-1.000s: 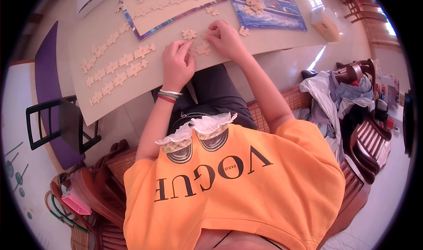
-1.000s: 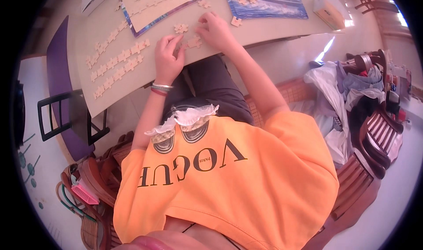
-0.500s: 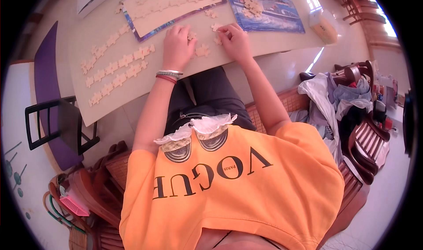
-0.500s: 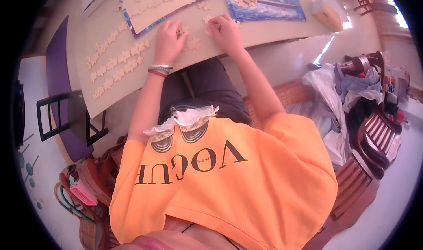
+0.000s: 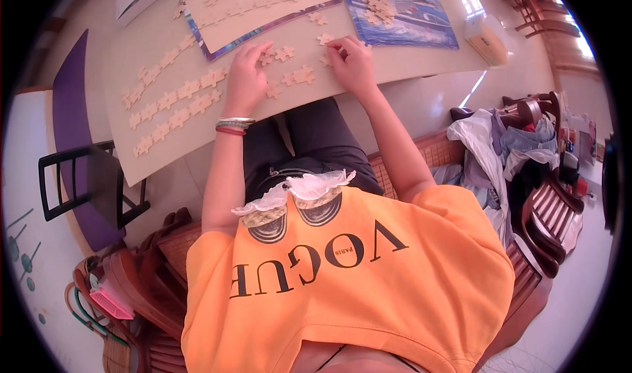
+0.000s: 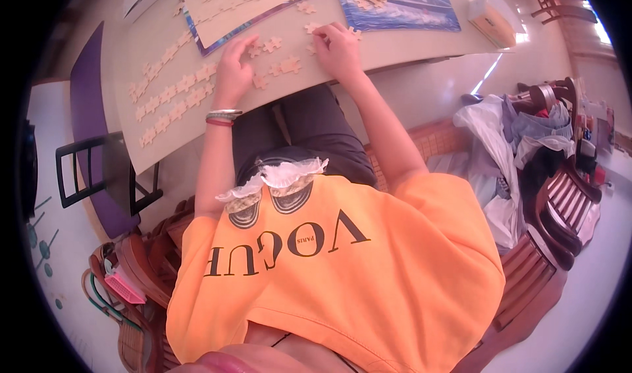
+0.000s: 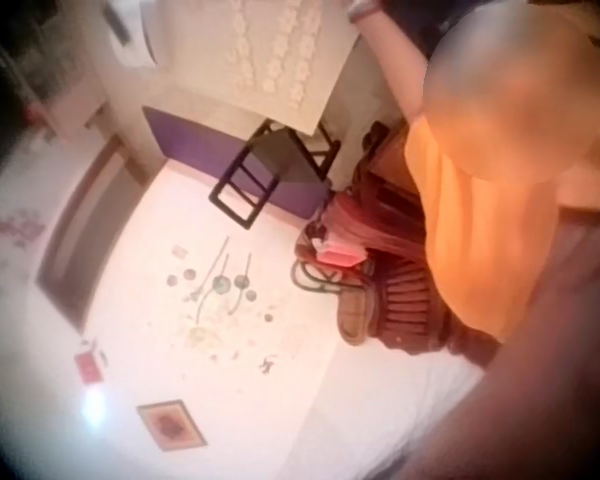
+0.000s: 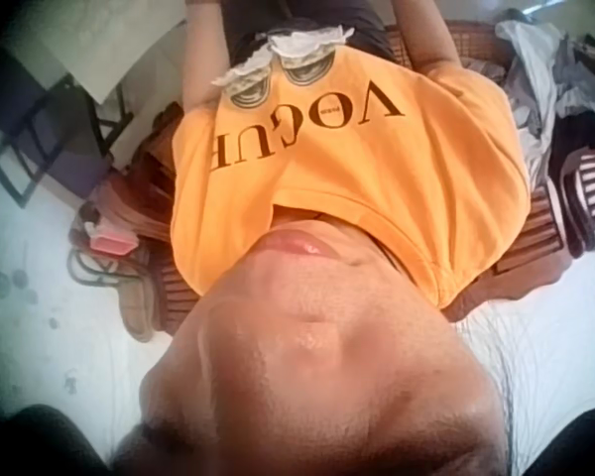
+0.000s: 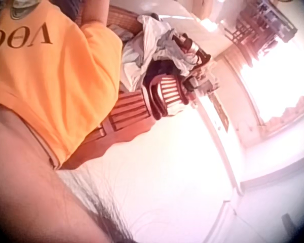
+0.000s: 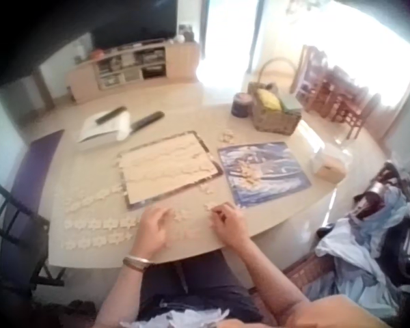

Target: The person assembles a wooden puzzle on a table by hand, picking up pieces and fitting them together within a frame.

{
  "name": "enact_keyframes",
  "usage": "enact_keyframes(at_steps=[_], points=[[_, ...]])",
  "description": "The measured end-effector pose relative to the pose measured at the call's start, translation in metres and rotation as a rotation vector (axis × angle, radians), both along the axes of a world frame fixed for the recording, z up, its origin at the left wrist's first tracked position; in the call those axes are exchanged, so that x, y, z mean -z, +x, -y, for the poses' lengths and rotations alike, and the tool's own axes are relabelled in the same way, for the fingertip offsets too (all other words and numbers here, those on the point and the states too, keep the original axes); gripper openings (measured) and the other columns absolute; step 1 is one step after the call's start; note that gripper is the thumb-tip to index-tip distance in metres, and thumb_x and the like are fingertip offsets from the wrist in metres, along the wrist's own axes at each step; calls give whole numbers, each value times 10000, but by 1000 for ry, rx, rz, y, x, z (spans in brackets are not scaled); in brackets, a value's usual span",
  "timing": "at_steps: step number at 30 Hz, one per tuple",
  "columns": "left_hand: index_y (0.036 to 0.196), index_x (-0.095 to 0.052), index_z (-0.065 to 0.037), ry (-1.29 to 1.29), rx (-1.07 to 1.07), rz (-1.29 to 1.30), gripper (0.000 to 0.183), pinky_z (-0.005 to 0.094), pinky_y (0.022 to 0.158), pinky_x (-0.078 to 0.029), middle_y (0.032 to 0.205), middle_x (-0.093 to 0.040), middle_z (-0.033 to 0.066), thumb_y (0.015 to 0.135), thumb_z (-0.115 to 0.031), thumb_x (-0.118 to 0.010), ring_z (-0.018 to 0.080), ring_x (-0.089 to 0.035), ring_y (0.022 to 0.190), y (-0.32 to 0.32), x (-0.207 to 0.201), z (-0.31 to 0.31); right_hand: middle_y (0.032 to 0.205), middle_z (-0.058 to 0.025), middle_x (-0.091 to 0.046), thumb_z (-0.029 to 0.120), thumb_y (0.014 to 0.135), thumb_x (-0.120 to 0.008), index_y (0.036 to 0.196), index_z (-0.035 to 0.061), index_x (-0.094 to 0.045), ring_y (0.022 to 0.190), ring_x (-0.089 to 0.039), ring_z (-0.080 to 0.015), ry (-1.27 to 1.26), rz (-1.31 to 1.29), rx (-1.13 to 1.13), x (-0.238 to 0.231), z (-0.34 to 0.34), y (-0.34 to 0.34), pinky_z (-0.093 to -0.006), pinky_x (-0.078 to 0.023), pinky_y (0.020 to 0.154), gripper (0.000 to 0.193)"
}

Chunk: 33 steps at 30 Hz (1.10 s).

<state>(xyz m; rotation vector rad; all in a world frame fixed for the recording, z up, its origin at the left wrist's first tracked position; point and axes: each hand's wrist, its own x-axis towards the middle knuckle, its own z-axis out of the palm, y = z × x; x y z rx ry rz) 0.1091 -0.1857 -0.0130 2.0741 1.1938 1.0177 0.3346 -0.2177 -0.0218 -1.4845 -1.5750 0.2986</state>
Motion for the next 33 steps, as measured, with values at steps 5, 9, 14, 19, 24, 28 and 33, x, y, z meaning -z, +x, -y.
enact_keyframes(at_steps=[5,9,14,19,24,28,33], points=[[1142,-593,-39,12,-115,9,405,401,931,-433,1120,-574,133,740,13,-588,321,-531,1079,1,0,6,825,-95,-642,52,775,-657,863,45,-670,585,-613,-212,5,-11,14,-3,0,-4,-305,-498,594,90],[1165,-581,-50,147,-178,-138,405,398,926,-436,1106,-579,125,764,-47,-641,318,-536,1041,4,9,5,903,-62,-644,85,769,-673,952,77,-682,768,-616,-222,21,180,-74,-12,-10,-15,-332,-504,697,184],[1138,-599,-59,152,-170,-122,380,398,902,-444,1032,-608,111,761,-22,-632,321,-535,1003,5,14,2,959,-34,-647,114,766,-680,1076,112,-669,959,-576,-240,-12,316,-303,-24,-29,-35,-369,-487,822,310],[1108,-616,-62,136,-176,-105,349,397,889,-449,992,-624,104,766,8,-608,317,-536,993,6,13,4,958,-73,-653,111,767,-676,1067,99,-655,901,-607,-257,-198,402,-412,-20,-35,-37,-373,-496,792,301],[1089,-627,-66,169,-161,-96,354,401,882,-450,990,-631,103,750,27,-591,313,-543,974,5,18,4,921,-105,-641,118,777,-673,1001,73,-632,841,-623,-294,-276,293,-372,-12,-37,-39,-396,-500,746,232],[1070,-636,-63,164,-154,-93,350,403,879,-451,973,-635,103,739,37,-583,313,-548,960,6,16,4,991,-161,-613,134,797,-626,1002,40,-586,888,-617,-353,-262,193,-178,-11,-39,-45,-437,-492,780,229],[1043,-643,-51,201,-153,-83,329,405,865,-452,939,-630,111,734,41,-579,316,-549,940,5,16,3,990,-132,-606,106,783,-644,1045,42,-608,845,-630,-298,-254,253,-312,-20,-34,-44,-394,-502,750,272]])
